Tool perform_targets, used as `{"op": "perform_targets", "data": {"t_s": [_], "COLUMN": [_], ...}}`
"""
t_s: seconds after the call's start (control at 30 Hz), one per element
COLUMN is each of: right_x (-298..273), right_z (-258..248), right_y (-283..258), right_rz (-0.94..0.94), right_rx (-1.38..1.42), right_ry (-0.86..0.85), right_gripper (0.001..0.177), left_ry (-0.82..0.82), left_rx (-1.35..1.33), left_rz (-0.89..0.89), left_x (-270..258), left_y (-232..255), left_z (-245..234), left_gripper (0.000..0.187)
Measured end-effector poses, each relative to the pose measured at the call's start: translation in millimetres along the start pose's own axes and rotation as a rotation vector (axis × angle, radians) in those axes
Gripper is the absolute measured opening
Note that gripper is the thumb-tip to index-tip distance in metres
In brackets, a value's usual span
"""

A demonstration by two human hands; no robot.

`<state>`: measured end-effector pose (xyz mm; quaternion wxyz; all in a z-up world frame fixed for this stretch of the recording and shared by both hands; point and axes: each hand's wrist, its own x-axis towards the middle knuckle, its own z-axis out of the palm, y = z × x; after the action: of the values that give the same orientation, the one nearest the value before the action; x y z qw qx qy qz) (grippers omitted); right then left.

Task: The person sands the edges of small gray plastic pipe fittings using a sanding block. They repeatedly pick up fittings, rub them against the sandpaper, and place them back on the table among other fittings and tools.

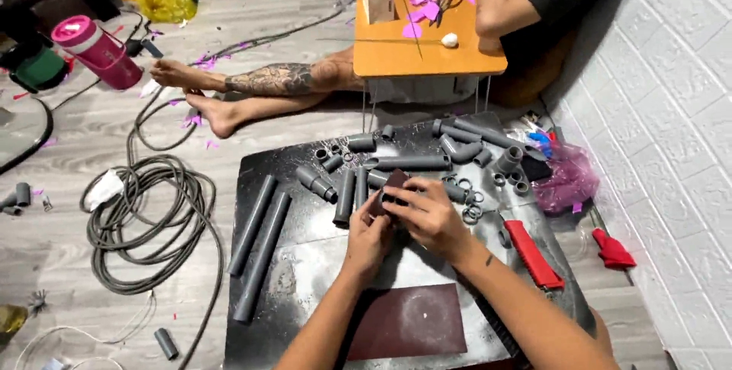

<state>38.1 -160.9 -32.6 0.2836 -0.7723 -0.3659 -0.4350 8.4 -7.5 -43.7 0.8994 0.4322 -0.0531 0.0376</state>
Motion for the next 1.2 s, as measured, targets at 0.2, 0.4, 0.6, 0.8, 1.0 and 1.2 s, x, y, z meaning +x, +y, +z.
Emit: {"op": "perform_targets", "data": {"t_s": [0.2, 0.4, 0.6, 0.8, 1.0, 1.2], "right_x": [2, -8, 3, 4, -8, -3], "right_z": [-1, 6, -1, -1, 7, 1], "right_y": [-3, 7, 2, 0, 7, 1], "right_rz": [0.004, 0.012, 0.008, 0.010, 0.013, 0.026], "right_rx": [-0.007, 0.007, 0.037, 0.016, 0.022, 0.015], "right_ry": [0.033, 0.035, 0.036, 0.022, 0.004, -0.003], "right_gripper": [0.022, 0.019, 0.018, 0.018, 0.022, 0.022], "left_ry": [-0.015, -0.047, -0.053, -0.054, -0.083, -0.050], "left_rx": [0.045, 0.041, 0.063, 0.114, 0.148, 0.124], "left_rz": [-0.019, 0.006, -0.004, 0.021, 0.028, 0.037], "left_x": [4, 3, 3, -1, -4, -5], "left_y": [-3, -8, -3, 4, 3, 6], "left_z": [-9, -16, -8, -2, 0, 2], "left_gripper": [0.056, 0.055, 0.055, 0.054, 0.055, 0.053]}}
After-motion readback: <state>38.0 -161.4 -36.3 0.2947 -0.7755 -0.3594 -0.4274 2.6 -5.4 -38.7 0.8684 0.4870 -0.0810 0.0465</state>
